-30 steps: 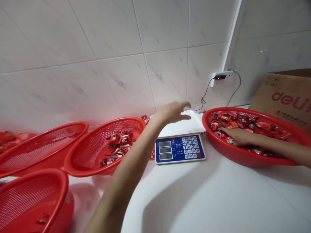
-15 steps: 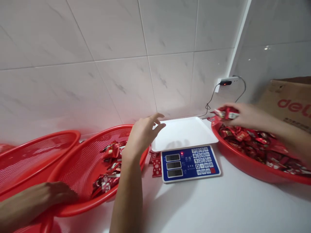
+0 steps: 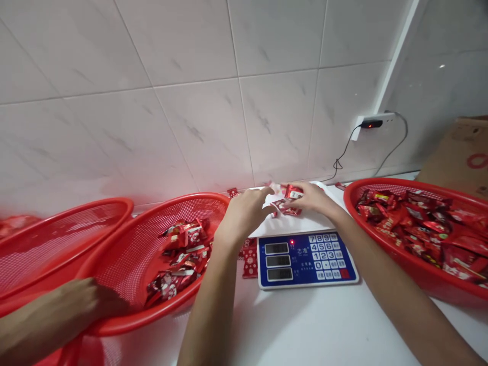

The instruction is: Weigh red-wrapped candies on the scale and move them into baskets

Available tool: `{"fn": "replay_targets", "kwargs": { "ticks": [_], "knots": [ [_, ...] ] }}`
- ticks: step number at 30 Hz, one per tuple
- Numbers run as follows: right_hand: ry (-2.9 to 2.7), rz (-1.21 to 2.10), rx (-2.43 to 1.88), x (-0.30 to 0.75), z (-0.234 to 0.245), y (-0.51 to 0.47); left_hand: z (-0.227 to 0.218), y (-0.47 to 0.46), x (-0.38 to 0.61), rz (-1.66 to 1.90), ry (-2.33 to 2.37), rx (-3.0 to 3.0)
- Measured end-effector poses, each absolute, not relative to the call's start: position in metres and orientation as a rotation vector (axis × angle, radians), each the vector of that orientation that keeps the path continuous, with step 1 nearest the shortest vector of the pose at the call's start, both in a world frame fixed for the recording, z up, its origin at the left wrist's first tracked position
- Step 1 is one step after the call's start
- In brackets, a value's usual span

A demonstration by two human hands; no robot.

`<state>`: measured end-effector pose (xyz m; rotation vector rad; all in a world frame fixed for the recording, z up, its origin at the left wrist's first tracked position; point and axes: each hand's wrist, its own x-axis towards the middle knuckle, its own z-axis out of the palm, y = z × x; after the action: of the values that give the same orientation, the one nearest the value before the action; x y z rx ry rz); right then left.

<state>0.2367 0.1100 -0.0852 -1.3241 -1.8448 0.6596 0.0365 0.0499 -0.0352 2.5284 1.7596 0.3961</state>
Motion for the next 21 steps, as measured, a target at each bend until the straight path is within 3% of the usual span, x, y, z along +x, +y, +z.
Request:
{"fn": "replay_targets", "kwargs": {
  "ticks": [7,21],
  "knots": [
    [-1.422,0.628,-1.127,0.264,-0.074,0.102,-0.025,0.044,0.038,0.397,1.912,2.468],
    [-1.8,0.538,-1.404,0.255,-0.075,0.092,-0.027,0.045,0.037,0.281,1.88,2.469]
  ]
}}
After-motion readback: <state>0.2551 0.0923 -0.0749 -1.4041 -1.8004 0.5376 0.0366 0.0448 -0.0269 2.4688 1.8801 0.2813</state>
